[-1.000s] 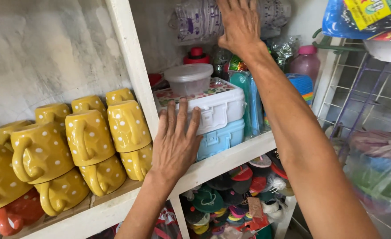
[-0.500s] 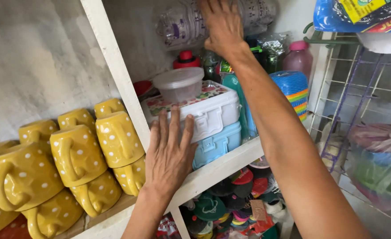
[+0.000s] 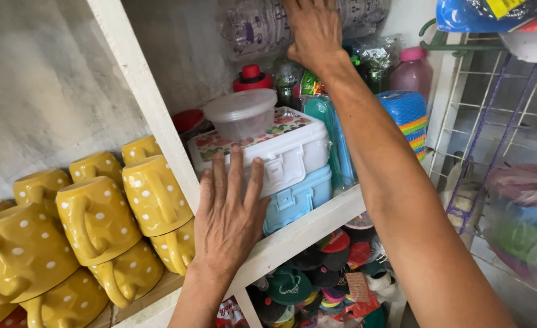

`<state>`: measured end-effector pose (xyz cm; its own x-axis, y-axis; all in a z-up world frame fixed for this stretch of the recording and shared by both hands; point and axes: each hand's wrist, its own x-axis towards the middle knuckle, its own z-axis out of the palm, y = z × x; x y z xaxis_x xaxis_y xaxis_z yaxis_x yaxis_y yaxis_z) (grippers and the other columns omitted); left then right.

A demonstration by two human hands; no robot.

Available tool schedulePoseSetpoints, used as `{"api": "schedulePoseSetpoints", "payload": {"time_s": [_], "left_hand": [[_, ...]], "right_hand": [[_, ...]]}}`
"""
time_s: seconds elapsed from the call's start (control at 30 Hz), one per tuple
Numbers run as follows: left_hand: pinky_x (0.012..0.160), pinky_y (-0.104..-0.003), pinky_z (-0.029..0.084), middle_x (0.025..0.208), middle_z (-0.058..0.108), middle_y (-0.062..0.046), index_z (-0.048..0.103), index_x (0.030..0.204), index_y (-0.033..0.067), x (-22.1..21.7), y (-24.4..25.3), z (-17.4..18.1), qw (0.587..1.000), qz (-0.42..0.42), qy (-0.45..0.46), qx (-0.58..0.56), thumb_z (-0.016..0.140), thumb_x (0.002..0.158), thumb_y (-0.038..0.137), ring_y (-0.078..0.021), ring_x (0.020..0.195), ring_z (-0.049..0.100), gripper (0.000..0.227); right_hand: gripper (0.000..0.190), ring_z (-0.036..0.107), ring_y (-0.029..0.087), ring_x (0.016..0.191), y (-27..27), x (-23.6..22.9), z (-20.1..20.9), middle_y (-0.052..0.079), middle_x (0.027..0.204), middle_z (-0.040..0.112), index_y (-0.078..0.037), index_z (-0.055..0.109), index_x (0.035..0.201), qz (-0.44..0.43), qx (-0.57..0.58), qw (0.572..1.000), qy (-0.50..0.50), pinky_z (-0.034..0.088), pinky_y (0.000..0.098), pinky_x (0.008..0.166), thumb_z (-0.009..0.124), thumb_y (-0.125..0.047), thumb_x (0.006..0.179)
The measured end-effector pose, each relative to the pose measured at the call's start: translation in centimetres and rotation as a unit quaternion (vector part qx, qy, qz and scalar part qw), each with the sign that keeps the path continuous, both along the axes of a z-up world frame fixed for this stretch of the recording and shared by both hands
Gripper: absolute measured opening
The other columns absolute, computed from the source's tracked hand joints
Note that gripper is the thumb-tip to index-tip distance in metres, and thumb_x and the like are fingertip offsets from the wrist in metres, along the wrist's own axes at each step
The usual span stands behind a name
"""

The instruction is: The person organizes items on a white shelving unit, moving a stack of plastic cups to a higher shelf and arranging various packaged flip-flops. They also handle a pair of socks and a pink foam mat, placing items into a white plastic basket and on the shelves.

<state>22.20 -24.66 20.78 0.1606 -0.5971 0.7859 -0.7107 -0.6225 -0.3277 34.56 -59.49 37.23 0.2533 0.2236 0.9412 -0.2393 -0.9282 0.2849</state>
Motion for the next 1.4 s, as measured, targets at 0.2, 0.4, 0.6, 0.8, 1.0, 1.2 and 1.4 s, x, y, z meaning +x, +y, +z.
{"api": "schedulePoseSetpoints", "payload": {"time_s": [0.2,0.4,0.6,0.8,1.0,1.2,1.4], "left_hand": [[0.115,-0.053,0.030,0.156,0.038,-0.025,0.046,0.147,0.0078,-0.1,0.1,0.0,1.000,0.009,0.012,0.004,0.069,0.087,0.039,-0.0449,0.143,0.037,0.071],[0.116,-0.053,0.030,0.156,0.038,-0.025,0.046,0.148,0.0079,-0.1,0.2,0.0,1.000,0.004,0.003,0.002,0.070,0.088,0.037,-0.0449,0.143,0.038,0.071],[0.116,-0.053,0.030,0.155,0.039,-0.025,0.047,0.148,0.0076,-0.2,0.4,0.1,1.000,0.006,-0.004,0.002,0.071,0.086,0.036,-0.0447,0.143,0.038,0.072],[0.116,-0.053,0.031,0.155,0.040,-0.025,0.047,0.147,0.0082,-0.2,0.2,0.1,1.000,0.003,-0.005,-0.001,0.072,0.084,0.033,-0.0444,0.143,0.038,0.072],[0.115,-0.052,0.032,0.154,0.041,-0.025,0.047,0.147,0.0078,-0.4,0.4,0.2,1.000,0.004,-0.006,-0.003,0.073,0.084,0.032,-0.0447,0.141,0.040,0.073],[0.115,-0.051,0.033,0.154,0.042,-0.024,0.047,0.148,0.0081,-0.4,0.4,0.2,1.000,0.006,-0.019,-0.004,0.074,0.084,0.032,-0.0438,0.141,0.041,0.073],[0.112,-0.051,0.034,0.154,0.042,-0.024,0.048,0.147,0.0086,-0.3,0.1,0.2,1.000,0.009,-0.012,-0.002,0.073,0.085,0.036,-0.0437,0.139,0.041,0.072]], "right_hand": [[0.089,0.059,0.038,0.118,0.7,-0.2,-0.8,0.013,0.126,0.064,-0.012,0.060,0.137,0.011,-0.018,1.000,0.000,0.050,0.0513,0.097,0.087,-0.007,0.053],[0.091,0.058,0.039,0.123,0.5,-0.2,-0.8,0.015,0.132,0.063,-0.011,0.057,0.142,0.023,0.031,0.997,0.071,0.049,0.0529,0.097,0.090,-0.007,0.058],[0.098,0.055,0.039,0.124,2.1,-0.7,-0.8,0.015,0.132,0.062,-0.012,0.056,0.139,0.000,0.008,0.999,0.040,0.042,0.0538,0.103,0.095,-0.016,0.049],[0.098,0.055,0.036,0.122,5.7,-1.4,-0.7,0.019,0.127,0.059,-0.015,0.051,0.143,-0.119,0.028,0.990,0.065,0.044,0.0560,0.097,0.093,-0.025,0.055],[0.105,0.056,0.044,0.120,4.5,0.8,-2.3,0.019,0.136,0.053,-0.011,0.048,0.149,-0.021,0.031,0.998,0.051,0.052,0.0519,0.087,0.091,-0.012,0.053],[0.102,0.052,0.042,0.122,5.8,-1.6,-2.6,0.019,0.137,0.052,-0.011,0.048,0.149,-0.028,0.027,0.999,0.007,0.050,0.0568,0.088,0.091,-0.013,0.057],[0.110,0.053,0.041,0.115,6.2,-2.5,-2.9,0.018,0.135,0.053,-0.019,0.046,0.149,-0.001,-0.008,1.000,0.012,0.047,0.0598,0.086,0.090,-0.017,0.048]]}}
